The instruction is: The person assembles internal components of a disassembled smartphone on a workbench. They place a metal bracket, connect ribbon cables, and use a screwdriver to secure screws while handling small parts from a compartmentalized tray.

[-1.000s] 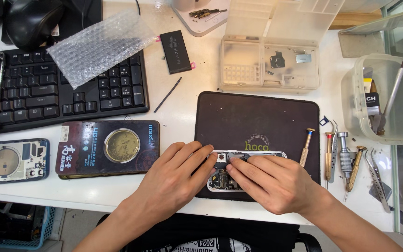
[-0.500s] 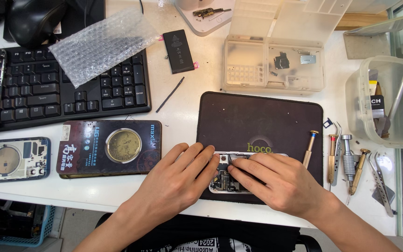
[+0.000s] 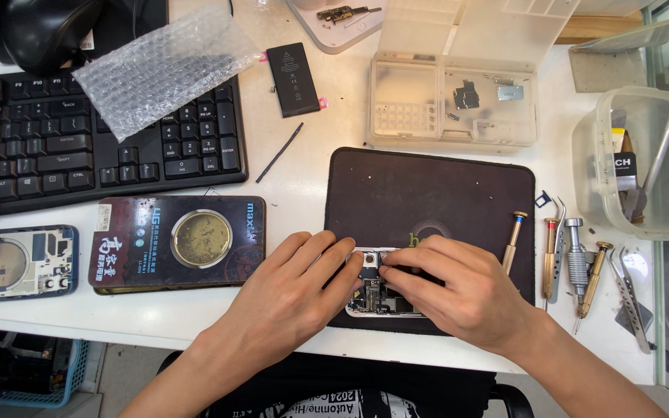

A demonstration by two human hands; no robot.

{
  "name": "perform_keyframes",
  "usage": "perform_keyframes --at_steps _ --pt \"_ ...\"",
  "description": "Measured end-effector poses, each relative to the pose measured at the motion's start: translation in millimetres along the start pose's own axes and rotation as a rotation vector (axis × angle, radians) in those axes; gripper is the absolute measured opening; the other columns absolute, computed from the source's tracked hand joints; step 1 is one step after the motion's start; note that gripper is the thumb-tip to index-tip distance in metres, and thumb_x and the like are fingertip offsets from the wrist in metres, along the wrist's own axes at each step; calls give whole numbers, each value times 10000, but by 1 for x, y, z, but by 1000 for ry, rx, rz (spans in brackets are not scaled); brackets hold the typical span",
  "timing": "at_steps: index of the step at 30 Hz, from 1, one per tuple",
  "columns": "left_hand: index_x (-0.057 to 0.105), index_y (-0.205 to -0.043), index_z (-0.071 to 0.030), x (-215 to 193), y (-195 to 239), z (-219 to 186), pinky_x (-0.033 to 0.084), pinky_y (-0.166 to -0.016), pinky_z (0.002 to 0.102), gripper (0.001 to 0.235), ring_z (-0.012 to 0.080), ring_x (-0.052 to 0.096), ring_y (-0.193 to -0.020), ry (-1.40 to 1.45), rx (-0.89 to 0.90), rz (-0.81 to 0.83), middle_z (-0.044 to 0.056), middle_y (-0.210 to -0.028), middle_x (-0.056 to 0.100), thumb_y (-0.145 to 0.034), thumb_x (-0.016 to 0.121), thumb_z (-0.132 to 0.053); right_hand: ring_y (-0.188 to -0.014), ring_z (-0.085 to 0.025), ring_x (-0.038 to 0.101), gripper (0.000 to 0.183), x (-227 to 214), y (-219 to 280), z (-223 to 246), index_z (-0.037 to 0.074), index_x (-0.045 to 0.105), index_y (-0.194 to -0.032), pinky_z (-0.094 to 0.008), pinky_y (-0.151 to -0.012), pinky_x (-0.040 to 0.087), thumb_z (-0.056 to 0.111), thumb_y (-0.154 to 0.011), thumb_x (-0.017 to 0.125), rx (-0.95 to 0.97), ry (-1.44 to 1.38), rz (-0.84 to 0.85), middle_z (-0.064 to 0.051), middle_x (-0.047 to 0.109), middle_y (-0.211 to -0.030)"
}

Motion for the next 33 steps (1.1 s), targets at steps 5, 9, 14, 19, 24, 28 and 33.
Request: perform_keyframes --at_steps 5,9,14,19,24,28,33 --pt "704 -1105 95 0 1 1 520 -923 438 309 331 640 -1086 7 -3 -8 213 -1149 691 -918 705 -150 -821 -196 666 248 0 -1 -1 30 760 -977 -313 -690 570 98 -757 851 20 -50 -28 -65 715 -1007" --pt "704 -1106 94 2 1 1 520 -920 435 302 331 638 -1088 13 -5 -2 219 -1155 687 -922 702 -145 -808 -191 659 241 2 0 -2 36 765 -952 -310 -677 563 131 -753 865 33 -47 -22 -66 713 -993" --pt "699 -1112 104 3 2 0 525 -914 434 303 332 633 -1099 16 -3 5 223 -1191 675 -906 698 -118 -806 -182 659 235 5 0 -3 37 771 -942 -299 -664 556 131 -748 867 35 -42 -26 -67 712 -992" --pt "697 -1130 100 4 0 -3 534 -934 426 321 317 634 -1130 -10 23 19 215 -1220 670 -859 676 -70 -799 -178 659 233 4 0 -3 30 769 -935 -298 -660 554 124 -745 868 44 -38 -40 -66 710 -992" --pt "704 -1150 85 -2 4 -9 533 -936 438 362 339 629 -1165 18 86 -2 218 -1218 667 -829 675 -79 -802 -181 665 233 3 -1 -3 17 762 -936 -300 -664 558 103 -747 869 56 -34 -57 -76 708 -998" --pt "717 -1169 38 -4 10 -23 535 -966 447 336 301 640 -1181 56 150 -21 162 -1197 675 -865 690 -103 -797 -177 661 258 3 -1 -4 10 764 -946 -293 -659 557 113 -740 881 65 -57 -54 -75 708 -993" --pt "736 -1144 -2 0 15 -27 535 -967 436 271 270 648 -1129 117 184 -7 121 -1124 675 -896 705 -106 -816 -179 666 275 3 0 -4 12 768 -969 -296 -669 559 49 -711 858 65 -63 -41 -76 712 -1006"
Point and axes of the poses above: each hand's wrist, its own y-axis away from the middle knuckle, its own x-axis out of the palm, z = x × y, the point moved 9 cm from there along -y, towards the middle knuckle
